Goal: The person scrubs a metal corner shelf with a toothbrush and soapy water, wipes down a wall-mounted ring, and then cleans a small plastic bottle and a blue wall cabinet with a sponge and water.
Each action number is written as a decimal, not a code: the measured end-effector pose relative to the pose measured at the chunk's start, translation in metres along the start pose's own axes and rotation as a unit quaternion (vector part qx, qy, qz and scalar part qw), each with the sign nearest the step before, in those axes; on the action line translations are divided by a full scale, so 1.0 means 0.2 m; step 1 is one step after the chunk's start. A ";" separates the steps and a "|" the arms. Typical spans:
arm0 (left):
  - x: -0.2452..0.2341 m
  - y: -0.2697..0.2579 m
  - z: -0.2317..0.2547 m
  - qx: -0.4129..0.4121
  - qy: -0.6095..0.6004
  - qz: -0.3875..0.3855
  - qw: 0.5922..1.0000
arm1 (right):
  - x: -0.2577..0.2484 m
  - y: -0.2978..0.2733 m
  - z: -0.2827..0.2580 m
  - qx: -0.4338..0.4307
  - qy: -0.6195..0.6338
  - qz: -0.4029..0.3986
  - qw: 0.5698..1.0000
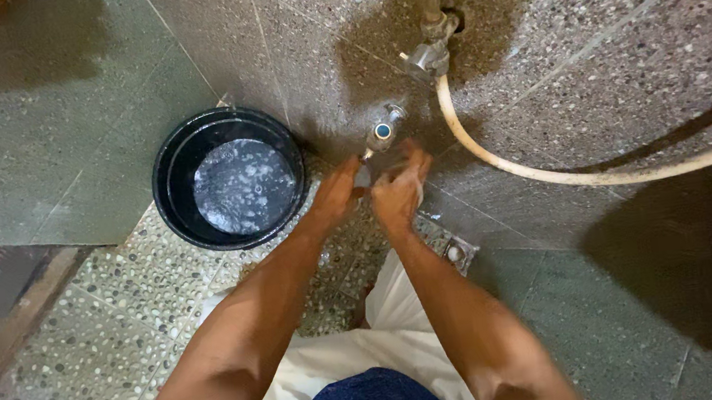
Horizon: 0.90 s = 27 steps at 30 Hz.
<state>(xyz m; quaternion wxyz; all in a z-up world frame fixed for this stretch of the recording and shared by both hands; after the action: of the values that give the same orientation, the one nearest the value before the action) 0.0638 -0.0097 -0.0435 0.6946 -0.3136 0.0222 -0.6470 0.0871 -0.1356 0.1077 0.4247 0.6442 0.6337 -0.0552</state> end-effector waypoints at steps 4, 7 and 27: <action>0.02 -0.04 0.07 0.141 0.381 0.103 0.908 | -0.13 0.17 -0.20 -0.046 0.080 0.023 0.995; 0.02 -0.08 0.09 0.108 0.348 0.116 0.924 | -0.07 0.29 -0.21 -0.100 0.009 -0.102 0.990; 0.01 -0.87 0.71 0.133 0.364 0.268 0.882 | 0.35 0.12 0.28 0.600 0.283 -0.048 0.746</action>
<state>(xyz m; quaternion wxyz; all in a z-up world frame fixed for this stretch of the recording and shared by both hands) -0.0271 0.0533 0.1520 0.8196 0.0574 0.2702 -0.5020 0.1468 -0.1129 0.0405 -0.2518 0.7211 0.5911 -0.2593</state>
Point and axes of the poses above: each hand's wrist, its own y-axis towards the middle knuckle, its own x-axis out of the palm, z = x × y, the point moved 5 cm from there along y, towards the middle knuckle, and after that the axes turned 15 degrees about -x, right-handed, at the moved point
